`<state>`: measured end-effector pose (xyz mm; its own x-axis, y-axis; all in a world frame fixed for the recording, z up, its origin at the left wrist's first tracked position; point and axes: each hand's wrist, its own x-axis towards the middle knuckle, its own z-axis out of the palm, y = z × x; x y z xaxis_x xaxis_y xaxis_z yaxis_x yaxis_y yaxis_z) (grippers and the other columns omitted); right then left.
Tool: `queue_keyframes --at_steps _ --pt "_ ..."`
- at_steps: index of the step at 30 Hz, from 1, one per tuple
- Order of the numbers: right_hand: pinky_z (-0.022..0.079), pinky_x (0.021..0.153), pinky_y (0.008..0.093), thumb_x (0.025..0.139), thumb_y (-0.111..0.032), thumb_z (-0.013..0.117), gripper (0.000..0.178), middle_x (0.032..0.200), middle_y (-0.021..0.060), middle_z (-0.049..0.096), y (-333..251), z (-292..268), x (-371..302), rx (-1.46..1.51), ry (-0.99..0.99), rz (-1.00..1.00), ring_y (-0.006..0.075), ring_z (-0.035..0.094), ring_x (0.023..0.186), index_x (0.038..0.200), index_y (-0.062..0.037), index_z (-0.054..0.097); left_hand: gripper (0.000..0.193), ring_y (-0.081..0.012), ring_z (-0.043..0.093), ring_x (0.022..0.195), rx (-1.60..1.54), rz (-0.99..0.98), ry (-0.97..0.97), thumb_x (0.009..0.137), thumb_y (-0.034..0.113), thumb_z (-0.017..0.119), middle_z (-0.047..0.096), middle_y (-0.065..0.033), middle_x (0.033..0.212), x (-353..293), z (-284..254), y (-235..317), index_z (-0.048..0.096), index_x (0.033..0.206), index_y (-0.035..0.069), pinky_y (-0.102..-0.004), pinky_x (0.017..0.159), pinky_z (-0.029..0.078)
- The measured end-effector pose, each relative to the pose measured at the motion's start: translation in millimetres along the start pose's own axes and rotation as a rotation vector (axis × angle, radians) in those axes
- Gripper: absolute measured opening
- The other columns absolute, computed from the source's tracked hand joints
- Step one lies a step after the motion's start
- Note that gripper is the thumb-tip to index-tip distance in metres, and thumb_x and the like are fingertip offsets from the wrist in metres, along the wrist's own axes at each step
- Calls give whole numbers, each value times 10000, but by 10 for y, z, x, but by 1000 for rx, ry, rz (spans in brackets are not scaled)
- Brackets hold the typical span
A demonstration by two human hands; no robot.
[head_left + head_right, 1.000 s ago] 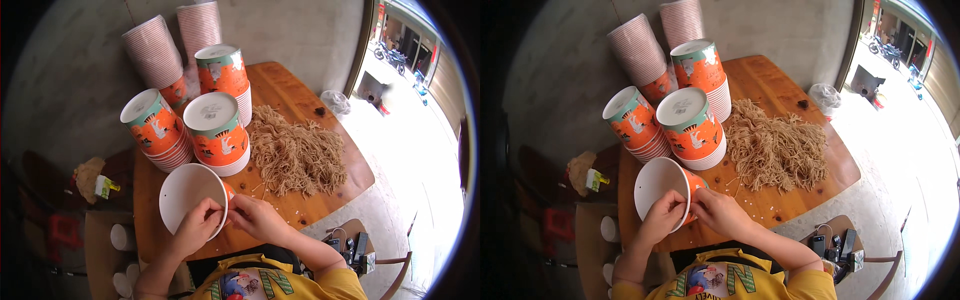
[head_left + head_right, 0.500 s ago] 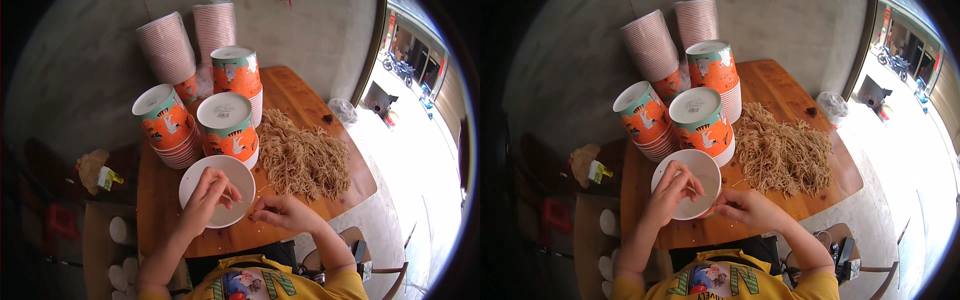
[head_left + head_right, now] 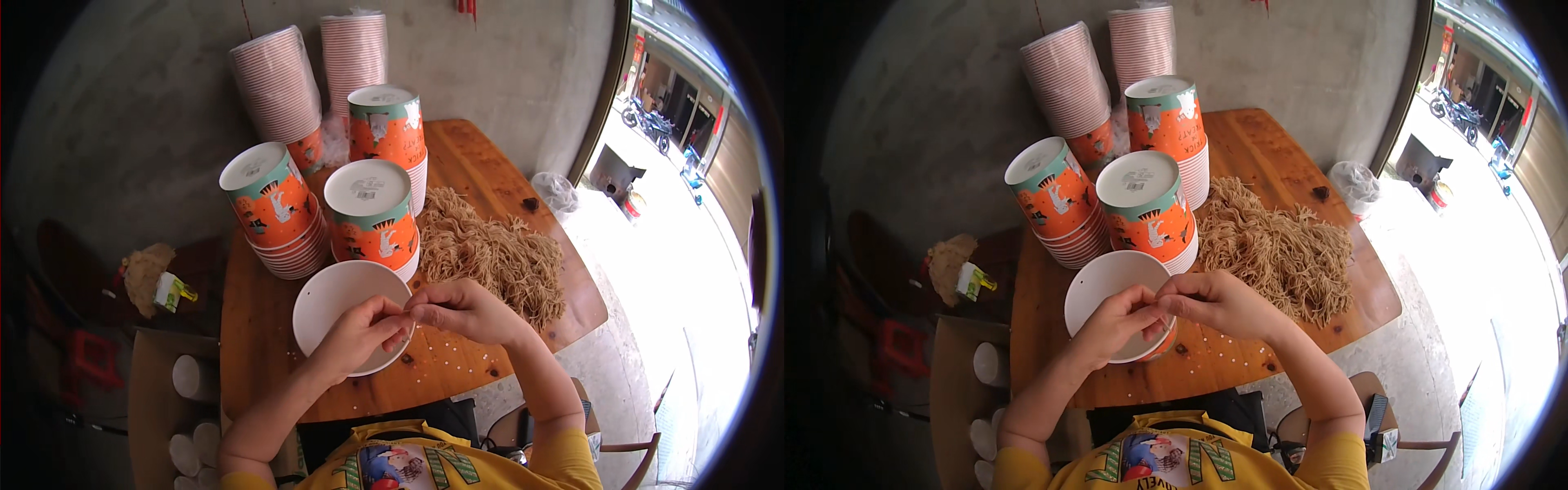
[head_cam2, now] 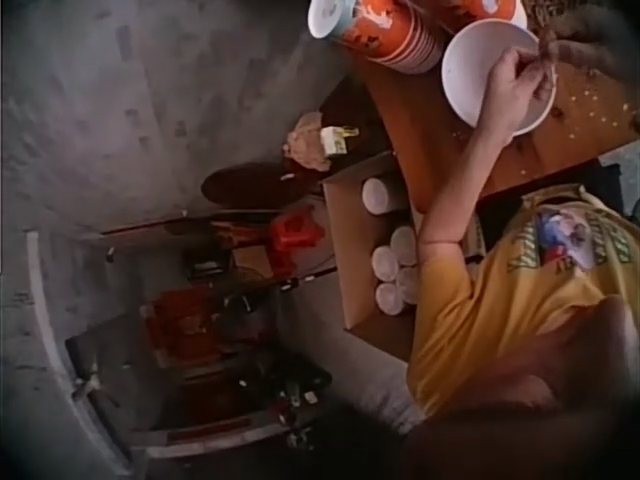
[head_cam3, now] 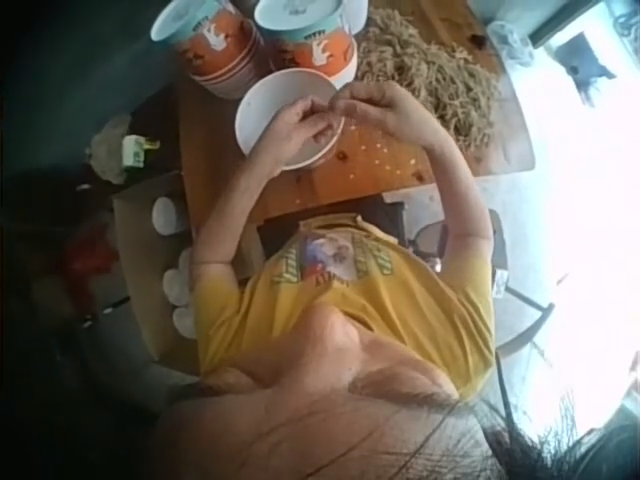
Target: The person is threading and securing strings through pre-punched holes in paper cups.
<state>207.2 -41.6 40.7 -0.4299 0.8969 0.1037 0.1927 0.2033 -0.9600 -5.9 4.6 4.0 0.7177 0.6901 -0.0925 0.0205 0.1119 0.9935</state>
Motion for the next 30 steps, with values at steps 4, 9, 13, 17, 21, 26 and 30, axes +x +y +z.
queue_keyframes --at_steps 4,9,13,17,21,26,30 --pt "482 797 272 997 -234 569 249 864 1 658 22 9 87 -40 -40 -68 64 567 834 1054 -10 663 167 -59 502 728 103 18 52 995 114 542 581 4 854 59 49 -78 593 1097 -7 -221 684 450" --pt "499 795 269 979 -226 603 265 913 -6 683 147 -3 189 162 -13 63 68 599 854 1073 1 699 207 -52 499 729 127 -90 -64 986 102 542 582 16 848 64 -6 -77 617 1133 -22 -213 673 448" --pt "477 720 228 980 -246 598 270 916 -14 682 308 36 206 230 138 58 48 576 781 1085 -24 710 192 -54 505 730 105 -74 -75 987 99 525 579 16 833 18 48 1 629 1085 -28 -208 681 446" --pt "359 577 161 992 -298 561 316 835 -46 621 543 53 100 479 188 296 16 489 665 1190 -77 671 183 -58 515 733 26 -84 -100 985 120 534 580 11 824 36 16 -18 635 1043 -20 -206 682 448" --pt "319 520 149 993 -321 544 431 800 -59 552 548 230 -138 677 278 285 23 487 655 1360 -94 535 186 -57 519 736 -43 -134 -107 984 137 543 581 9 820 63 -12 -42 636 1043 -12 -203 686 448" --pt "427 595 178 933 -172 665 198 884 -41 594 601 549 -338 372 438 59 19 528 721 1069 -62 571 179 -63 533 766 -71 -157 -106 986 140 559 584 1 849 63 -13 -34 630 1050 -10 -203 699 454" --pt "488 635 203 940 -113 650 131 812 11 645 622 639 -317 302 469 93 51 609 712 951 -1 583 181 -61 534 768 -75 -165 -102 986 140 560 583 2 854 70 -15 -35 627 1059 -12 -202 700 455"
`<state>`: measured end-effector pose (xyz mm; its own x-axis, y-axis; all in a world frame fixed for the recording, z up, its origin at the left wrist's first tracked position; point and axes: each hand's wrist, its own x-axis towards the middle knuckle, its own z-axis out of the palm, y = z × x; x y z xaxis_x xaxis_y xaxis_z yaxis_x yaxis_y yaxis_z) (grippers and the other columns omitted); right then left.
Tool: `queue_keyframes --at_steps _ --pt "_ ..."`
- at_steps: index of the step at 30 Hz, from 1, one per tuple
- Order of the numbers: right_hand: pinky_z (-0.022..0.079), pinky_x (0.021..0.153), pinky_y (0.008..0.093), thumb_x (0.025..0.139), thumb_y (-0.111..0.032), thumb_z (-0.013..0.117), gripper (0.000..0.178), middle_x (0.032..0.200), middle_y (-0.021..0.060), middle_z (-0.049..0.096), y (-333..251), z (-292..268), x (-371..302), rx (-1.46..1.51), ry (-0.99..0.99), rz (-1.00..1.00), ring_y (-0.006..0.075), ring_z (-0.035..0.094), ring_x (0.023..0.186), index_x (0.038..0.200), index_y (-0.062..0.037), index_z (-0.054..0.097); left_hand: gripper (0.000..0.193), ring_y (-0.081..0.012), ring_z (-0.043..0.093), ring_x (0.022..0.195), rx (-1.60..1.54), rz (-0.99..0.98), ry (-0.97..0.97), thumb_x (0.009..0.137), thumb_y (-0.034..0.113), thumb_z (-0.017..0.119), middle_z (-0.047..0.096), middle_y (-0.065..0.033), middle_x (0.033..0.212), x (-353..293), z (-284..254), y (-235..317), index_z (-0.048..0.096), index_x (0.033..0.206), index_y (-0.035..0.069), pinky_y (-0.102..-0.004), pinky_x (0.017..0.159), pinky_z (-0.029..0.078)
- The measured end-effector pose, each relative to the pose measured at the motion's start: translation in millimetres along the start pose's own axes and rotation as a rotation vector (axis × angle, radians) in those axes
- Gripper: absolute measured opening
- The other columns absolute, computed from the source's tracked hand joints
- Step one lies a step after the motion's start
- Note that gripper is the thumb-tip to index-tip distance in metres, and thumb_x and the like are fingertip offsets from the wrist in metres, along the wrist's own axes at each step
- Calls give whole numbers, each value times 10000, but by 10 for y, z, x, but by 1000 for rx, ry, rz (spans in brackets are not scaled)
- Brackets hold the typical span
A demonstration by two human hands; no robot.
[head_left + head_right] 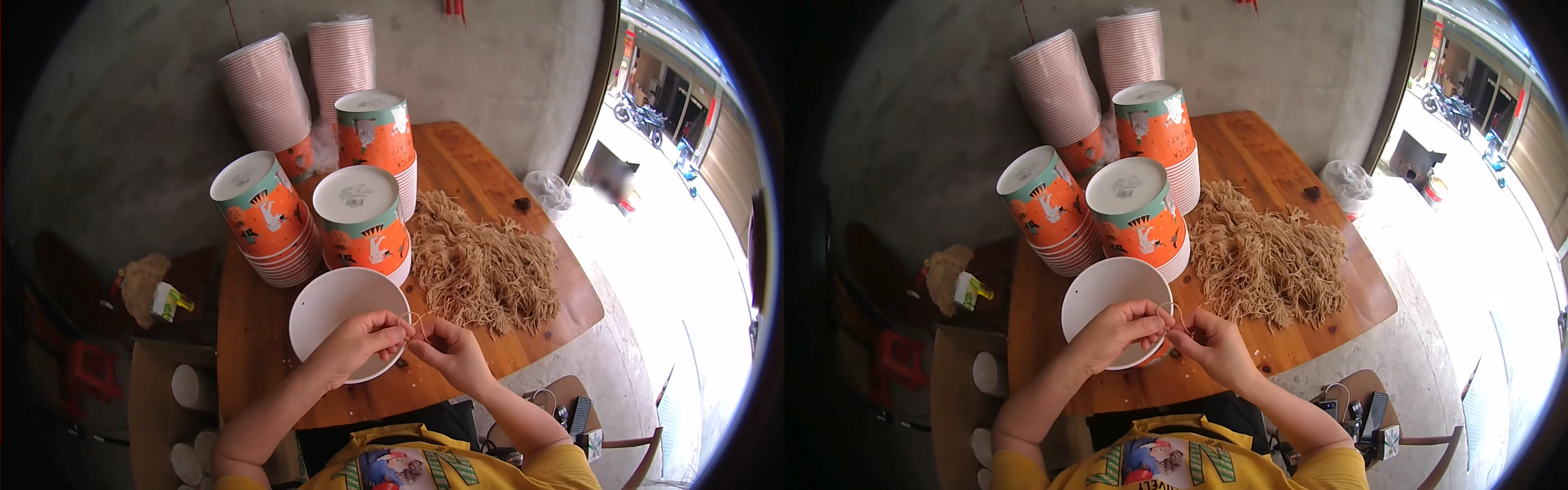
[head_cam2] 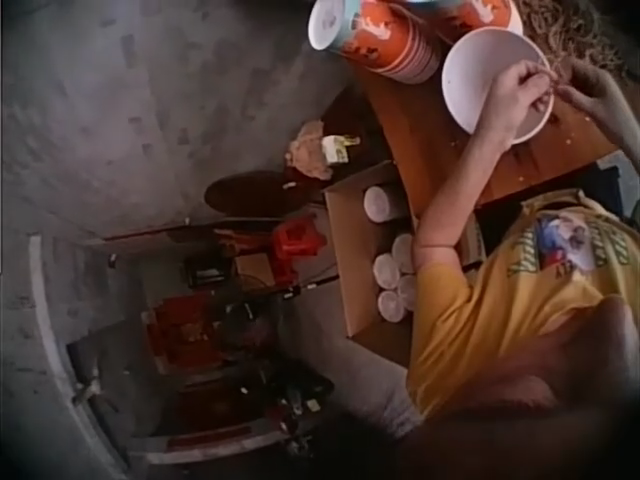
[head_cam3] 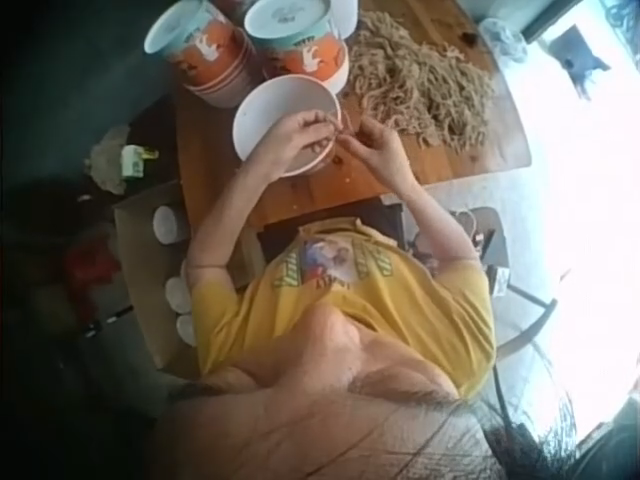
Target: The person is threading and securing strings through pre-punched holes in paper cups.
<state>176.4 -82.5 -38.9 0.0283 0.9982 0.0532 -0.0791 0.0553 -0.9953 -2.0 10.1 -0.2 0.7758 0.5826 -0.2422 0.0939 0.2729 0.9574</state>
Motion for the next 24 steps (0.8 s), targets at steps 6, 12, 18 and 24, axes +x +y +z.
queue_keyframes --at_steps 6,12,18,24 --pt "455 565 231 912 -138 689 158 763 -1 622 -72 137 -45 -60 38 -33 49 550 634 883 -13 598 178 -67 570 809 -97 -71 -5 984 157 563 626 -25 944 -2 9 5 603 1098 27 -219 728 473" --pt "417 522 272 882 -149 718 180 680 52 554 -165 153 -61 -539 123 -264 80 502 575 847 -8 611 150 -106 613 882 -161 -120 35 980 125 549 634 -54 1000 -13 18 3 570 1104 45 -252 757 503" --pt "481 567 231 1002 -249 552 215 741 -13 577 -57 -121 -2 156 -8 92 87 584 660 1018 -41 605 152 -110 593 811 -93 -97 66 939 64 581 617 -61 952 -22 65 32 546 1083 27 -246 744 504" --pt "524 611 242 998 -178 552 191 911 31 603 -51 -153 34 205 -35 -9 95 611 732 1122 -39 511 138 -105 578 768 -72 -69 39 915 32 590 595 -46 903 -19 79 35 534 1040 10 -227 717 497"
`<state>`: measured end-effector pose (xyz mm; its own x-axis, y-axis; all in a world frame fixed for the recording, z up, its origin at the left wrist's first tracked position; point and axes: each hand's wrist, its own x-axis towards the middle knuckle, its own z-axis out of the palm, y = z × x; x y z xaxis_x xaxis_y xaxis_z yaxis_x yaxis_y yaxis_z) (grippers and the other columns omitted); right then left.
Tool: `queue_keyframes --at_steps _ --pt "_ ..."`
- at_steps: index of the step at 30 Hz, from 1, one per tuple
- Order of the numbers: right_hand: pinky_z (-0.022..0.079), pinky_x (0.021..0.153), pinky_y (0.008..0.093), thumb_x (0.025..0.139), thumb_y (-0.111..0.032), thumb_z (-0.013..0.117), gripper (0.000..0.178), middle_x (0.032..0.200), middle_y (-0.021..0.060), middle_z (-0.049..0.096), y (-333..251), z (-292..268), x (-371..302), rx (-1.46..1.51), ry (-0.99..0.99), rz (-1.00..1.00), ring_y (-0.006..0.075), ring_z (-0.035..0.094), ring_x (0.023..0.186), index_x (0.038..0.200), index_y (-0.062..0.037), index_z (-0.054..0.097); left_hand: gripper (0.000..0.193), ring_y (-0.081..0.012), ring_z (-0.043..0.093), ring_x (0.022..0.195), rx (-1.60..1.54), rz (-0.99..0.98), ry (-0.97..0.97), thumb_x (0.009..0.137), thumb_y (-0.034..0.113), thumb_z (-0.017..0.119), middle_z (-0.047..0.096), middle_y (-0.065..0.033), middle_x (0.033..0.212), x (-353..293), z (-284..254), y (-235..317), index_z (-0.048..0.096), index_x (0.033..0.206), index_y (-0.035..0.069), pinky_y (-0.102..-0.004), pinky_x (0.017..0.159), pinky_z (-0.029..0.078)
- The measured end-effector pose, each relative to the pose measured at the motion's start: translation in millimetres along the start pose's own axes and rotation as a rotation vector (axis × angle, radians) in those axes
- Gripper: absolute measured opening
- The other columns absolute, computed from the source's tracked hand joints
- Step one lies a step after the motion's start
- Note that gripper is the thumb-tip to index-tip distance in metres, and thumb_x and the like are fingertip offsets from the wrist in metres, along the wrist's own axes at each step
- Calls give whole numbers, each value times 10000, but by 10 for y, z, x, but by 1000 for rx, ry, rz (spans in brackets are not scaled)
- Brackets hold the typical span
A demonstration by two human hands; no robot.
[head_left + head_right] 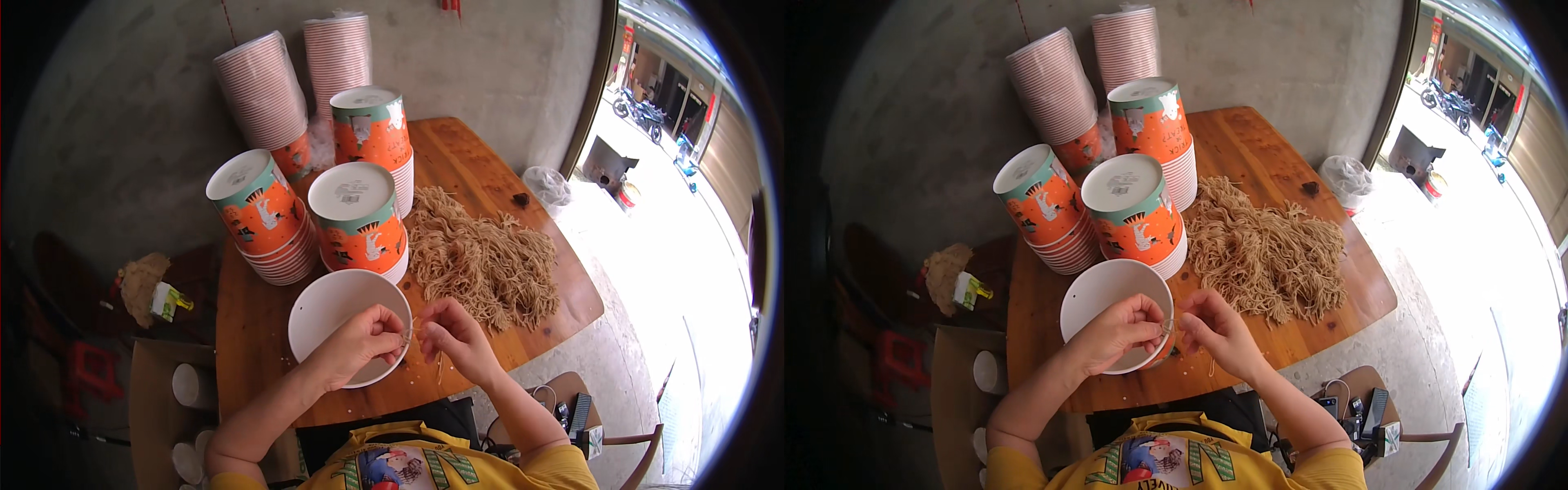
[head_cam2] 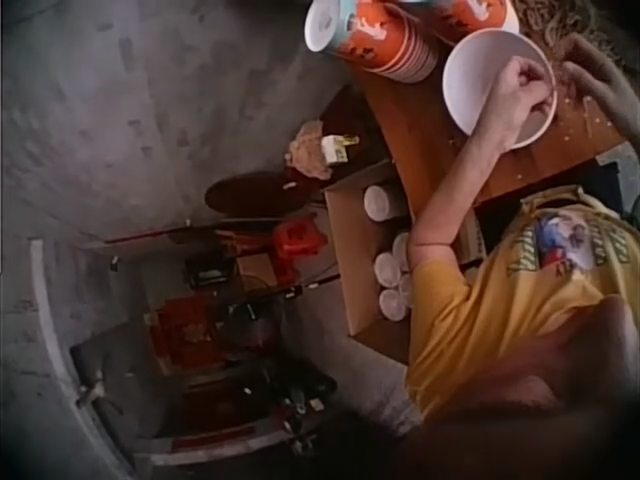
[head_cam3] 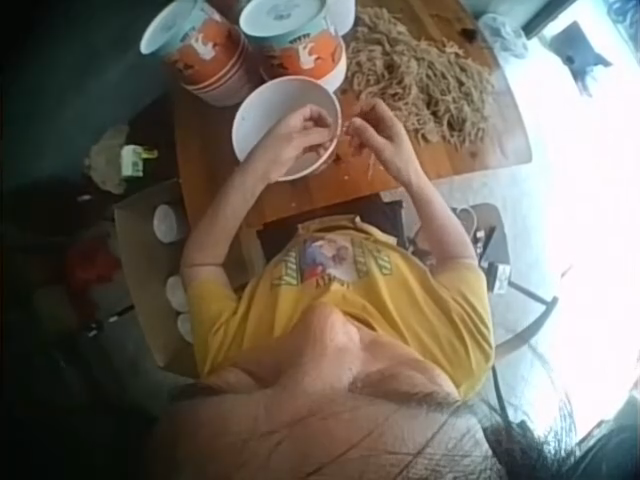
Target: The person is threading and securing strings through pre-punched holes in paper cups.
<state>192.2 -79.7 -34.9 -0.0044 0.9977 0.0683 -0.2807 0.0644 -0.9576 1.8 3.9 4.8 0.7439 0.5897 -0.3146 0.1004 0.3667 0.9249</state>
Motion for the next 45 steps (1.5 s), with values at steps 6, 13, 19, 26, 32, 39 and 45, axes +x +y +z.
queue_keyframes --at_steps 6,13,19,26,32,39,45 --pt "518 626 223 989 -145 569 176 902 0 589 16 62 -22 -38 -35 33 61 593 728 1120 -42 514 132 -98 574 765 -43 -9 -36 918 43 591 589 -39 897 28 -20 -40 547 1038 9 -224 732 498" --pt "524 611 212 984 -110 564 136 900 10 602 38 61 -32 -19 0 25 64 606 724 1094 -42 521 131 -92 573 766 91 38 -20 926 66 585 600 -35 885 9 47 -2 564 1034 -4 -228 724 491" --pt "479 605 191 965 -114 609 129 889 -2 599 -49 70 -51 -131 53 49 54 585 705 1055 -39 556 107 -78 568 761 248 133 19 953 63 559 590 -21 891 -2 104 -52 555 1036 -4 -227 712 492" --pt "454 622 232 911 -95 668 79 844 2 601 -300 78 88 -662 -40 -294 76 543 691 949 -34 635 121 -73 567 753 253 123 37 954 76 574 598 -15 866 14 78 -49 561 1031 -17 -231 705 484" --pt "470 636 260 893 -96 672 70 840 31 581 -242 107 198 -473 -66 -176 112 563 701 933 -41 652 166 -81 570 751 230 137 43 941 121 612 606 -18 857 -9 100 -51 581 1036 -11 -237 703 481" --pt "457 615 239 891 -101 684 81 883 30 564 -160 58 205 -381 20 -264 86 555 700 927 -45 639 161 -78 567 748 180 105 -26 946 137 614 603 -10 848 33 86 -88 587 1021 -3 -231 688 475" --pt "419 591 206 838 -126 750 203 923 15 507 -193 -64 -87 -674 -6 -269 79 502 700 935 -58 585 146 -66 550 724 141 115 -15 966 145 597 587 1 809 47 93 -69 586 994 2 -217 676 467"
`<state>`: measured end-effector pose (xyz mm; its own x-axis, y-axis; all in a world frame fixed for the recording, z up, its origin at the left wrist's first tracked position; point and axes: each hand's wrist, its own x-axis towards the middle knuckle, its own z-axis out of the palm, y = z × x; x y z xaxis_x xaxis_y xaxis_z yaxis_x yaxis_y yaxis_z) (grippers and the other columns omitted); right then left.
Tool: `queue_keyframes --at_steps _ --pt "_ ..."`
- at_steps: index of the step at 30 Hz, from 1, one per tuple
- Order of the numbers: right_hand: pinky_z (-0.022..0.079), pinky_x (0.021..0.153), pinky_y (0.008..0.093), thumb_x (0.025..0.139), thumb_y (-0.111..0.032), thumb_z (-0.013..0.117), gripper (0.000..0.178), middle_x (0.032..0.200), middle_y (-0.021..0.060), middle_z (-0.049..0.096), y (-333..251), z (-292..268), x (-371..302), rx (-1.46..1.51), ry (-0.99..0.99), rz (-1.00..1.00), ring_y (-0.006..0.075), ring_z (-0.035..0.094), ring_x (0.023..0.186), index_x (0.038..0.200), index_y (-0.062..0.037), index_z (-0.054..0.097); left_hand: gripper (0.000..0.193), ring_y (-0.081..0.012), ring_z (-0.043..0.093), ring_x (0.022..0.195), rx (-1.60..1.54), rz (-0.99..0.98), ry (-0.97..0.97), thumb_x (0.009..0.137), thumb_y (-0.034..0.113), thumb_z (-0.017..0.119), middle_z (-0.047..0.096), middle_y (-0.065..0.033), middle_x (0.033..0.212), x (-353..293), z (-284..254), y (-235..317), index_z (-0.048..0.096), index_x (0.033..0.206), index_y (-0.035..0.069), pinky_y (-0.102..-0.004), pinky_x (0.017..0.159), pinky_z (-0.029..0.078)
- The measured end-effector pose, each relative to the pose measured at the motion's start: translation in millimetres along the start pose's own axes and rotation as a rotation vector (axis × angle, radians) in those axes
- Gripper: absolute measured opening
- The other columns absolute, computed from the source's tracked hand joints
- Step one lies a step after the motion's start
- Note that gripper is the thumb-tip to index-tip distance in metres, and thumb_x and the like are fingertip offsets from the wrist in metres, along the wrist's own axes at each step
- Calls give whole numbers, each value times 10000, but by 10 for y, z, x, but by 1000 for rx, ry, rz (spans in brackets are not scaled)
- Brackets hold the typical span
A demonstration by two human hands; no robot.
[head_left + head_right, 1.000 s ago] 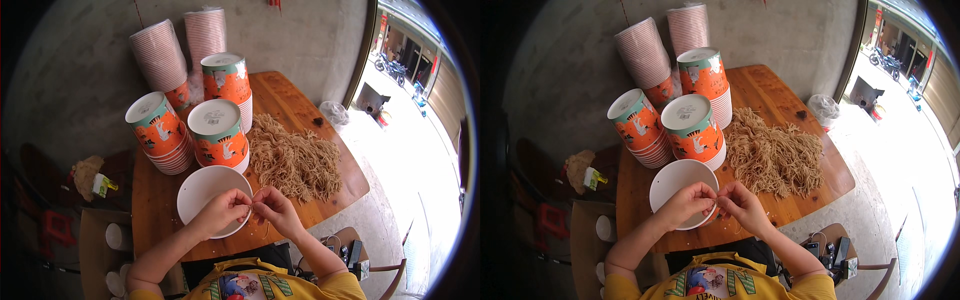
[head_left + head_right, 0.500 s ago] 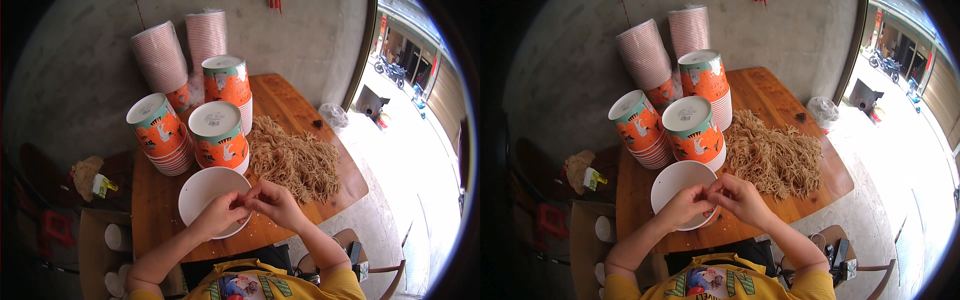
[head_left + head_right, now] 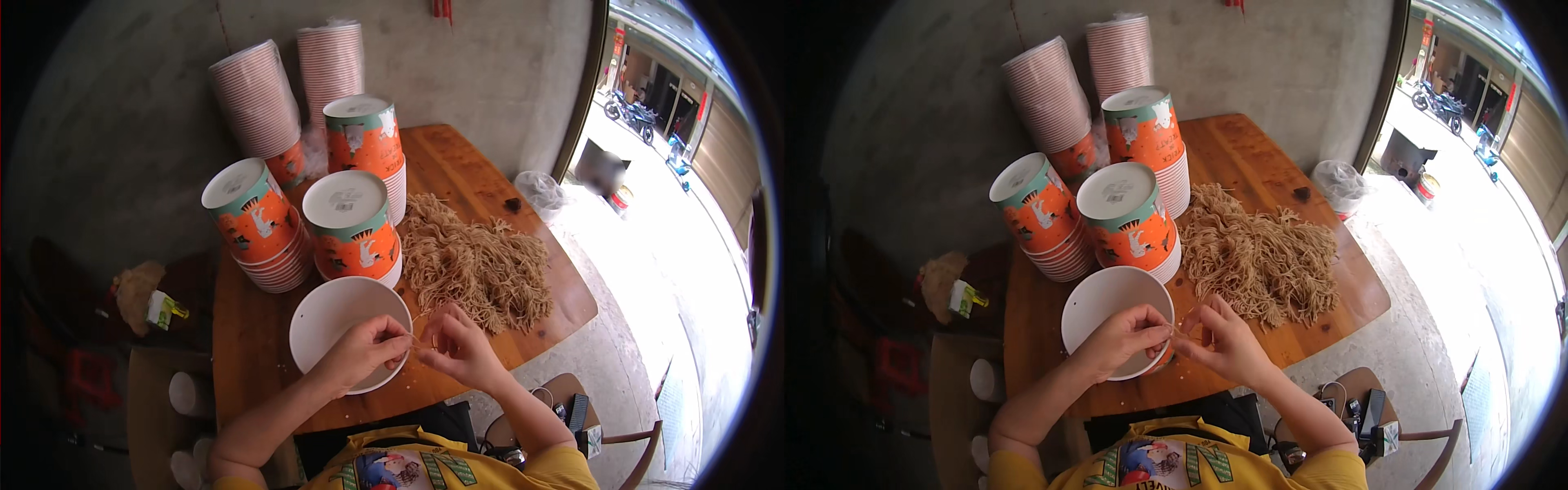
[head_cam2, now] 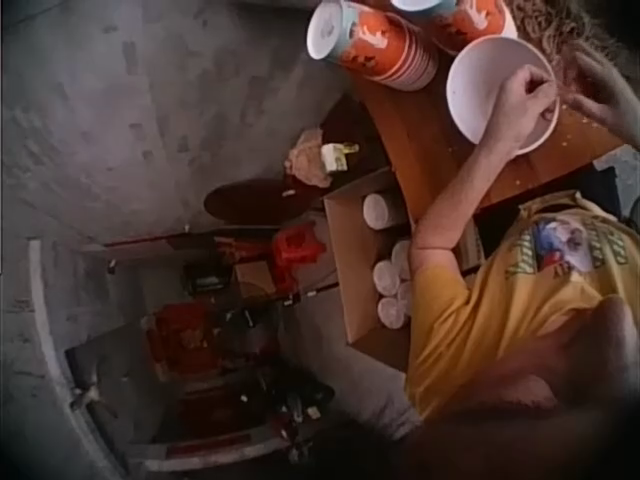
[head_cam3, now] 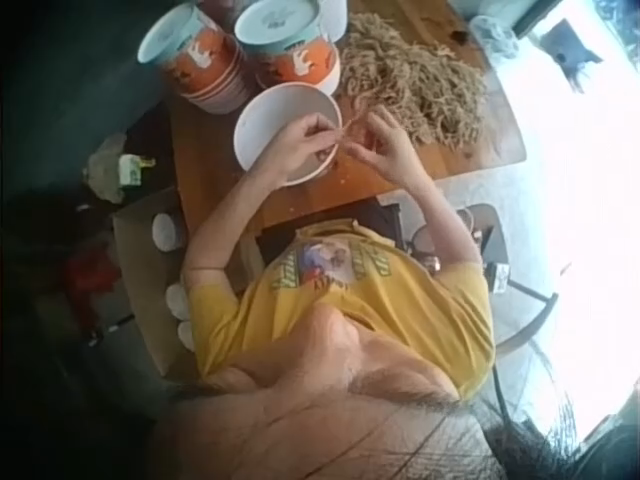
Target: The person is threading and securing strings through pre-punched holes in paper cups.
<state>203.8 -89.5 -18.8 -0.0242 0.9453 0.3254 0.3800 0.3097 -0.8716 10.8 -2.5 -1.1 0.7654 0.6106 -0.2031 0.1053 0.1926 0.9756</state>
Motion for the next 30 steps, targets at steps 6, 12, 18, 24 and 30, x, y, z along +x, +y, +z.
queue_keyframes --at_steps 6,12,18,24,30 --pt "427 565 256 849 -153 740 180 855 32 509 -26 81 -29 -111 65 -18 114 497 651 936 -56 615 142 -65 557 769 -3 -17 -25 963 152 601 606 -9 870 14 -24 17 584 1015 21 -222 717 475" --pt "421 559 234 897 -122 680 123 817 4 559 154 179 -69 324 21 102 75 512 667 954 -61 591 107 -64 552 768 -31 -41 -38 955 138 601 596 -2 860 8 -7 9 576 990 40 -223 721 472" --pt "445 516 203 946 -106 586 73 788 -10 581 88 178 9 632 15 341 61 568 636 926 -67 527 102 -91 555 761 85 58 -74 964 134 571 573 10 844 39 -54 -78 540 1008 47 -253 697 467" --pt "487 526 204 950 -114 580 79 826 19 631 157 191 -9 723 30 321 85 646 697 939 -69 517 116 -99 562 768 554 305 -108 939 103 579 572 -23 835 12 0 125 488 979 42 -282 706 476" --pt "483 522 206 957 -127 577 83 823 15 632 227 205 -37 706 4 313 84 630 668 936 -73 519 105 -79 543 742 371 200 6 939 97 584 574 -8 869 86 27 13 498 969 46 -242 675 473"
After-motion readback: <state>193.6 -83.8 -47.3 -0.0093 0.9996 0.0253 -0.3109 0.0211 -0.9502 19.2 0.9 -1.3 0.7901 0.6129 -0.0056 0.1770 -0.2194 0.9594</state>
